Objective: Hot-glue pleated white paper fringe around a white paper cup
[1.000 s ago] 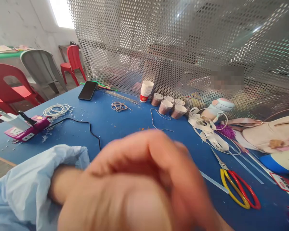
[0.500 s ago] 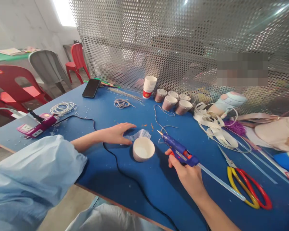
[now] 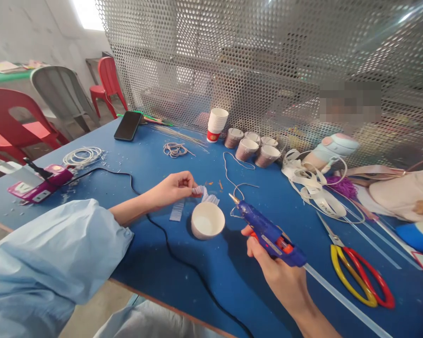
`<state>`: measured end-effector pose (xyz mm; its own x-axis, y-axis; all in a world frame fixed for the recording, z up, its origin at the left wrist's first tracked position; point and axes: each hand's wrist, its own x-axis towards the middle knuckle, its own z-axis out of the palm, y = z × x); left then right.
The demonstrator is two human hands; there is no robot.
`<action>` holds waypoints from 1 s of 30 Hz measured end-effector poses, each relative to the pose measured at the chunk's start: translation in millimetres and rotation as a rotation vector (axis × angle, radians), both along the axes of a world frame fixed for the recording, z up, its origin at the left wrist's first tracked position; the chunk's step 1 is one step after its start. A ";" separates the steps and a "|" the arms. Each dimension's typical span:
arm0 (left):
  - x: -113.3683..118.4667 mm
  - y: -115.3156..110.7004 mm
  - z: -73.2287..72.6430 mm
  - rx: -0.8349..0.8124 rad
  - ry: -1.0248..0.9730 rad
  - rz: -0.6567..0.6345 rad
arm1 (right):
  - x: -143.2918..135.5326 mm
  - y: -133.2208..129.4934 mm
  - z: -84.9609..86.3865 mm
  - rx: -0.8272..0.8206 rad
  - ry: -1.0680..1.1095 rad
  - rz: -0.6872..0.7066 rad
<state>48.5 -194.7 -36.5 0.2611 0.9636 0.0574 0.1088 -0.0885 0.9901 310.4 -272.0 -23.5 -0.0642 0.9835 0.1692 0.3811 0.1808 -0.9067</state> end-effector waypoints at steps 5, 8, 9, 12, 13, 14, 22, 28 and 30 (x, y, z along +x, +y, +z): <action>6.7 -8.5 9.0 -0.070 -0.164 -0.080 | -3.7 -8.4 5.7 0.012 -0.053 0.110; 5.7 -10.2 12.3 -0.093 -0.210 -0.116 | -5.6 -9.6 8.1 -0.007 -0.074 0.136; 4.7 -10.3 13.5 -0.101 -0.228 -0.118 | -6.3 -9.7 8.6 -0.025 -0.076 0.132; 2.1 -9.2 17.8 -0.115 -0.279 -0.145 | -9.0 -9.8 9.3 -0.088 -0.068 0.101; 1.4 -8.4 19.2 -0.113 -0.290 -0.160 | -10.2 -9.9 9.2 -0.100 -0.061 0.096; 0.6 -7.5 20.6 -0.108 -0.287 -0.180 | -11.5 -9.9 9.0 -0.107 -0.054 0.093; -6.1 -4.1 30.5 0.319 0.316 -0.337 | -13.3 -5.1 2.0 -0.123 -0.056 0.145; -7.1 -1.3 32.5 0.604 0.522 -0.304 | -12.6 -4.5 2.1 -0.112 -0.083 0.165; -8.2 1.1 32.2 0.610 0.511 -0.296 | -14.7 -5.9 3.7 -0.095 -0.089 0.148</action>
<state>40.3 -193.6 -4.3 0.6331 0.6897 0.3514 0.4180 -0.6867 0.5948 295.7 -277.9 -19.8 -0.2200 0.9734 0.0635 0.4364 0.1564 -0.8861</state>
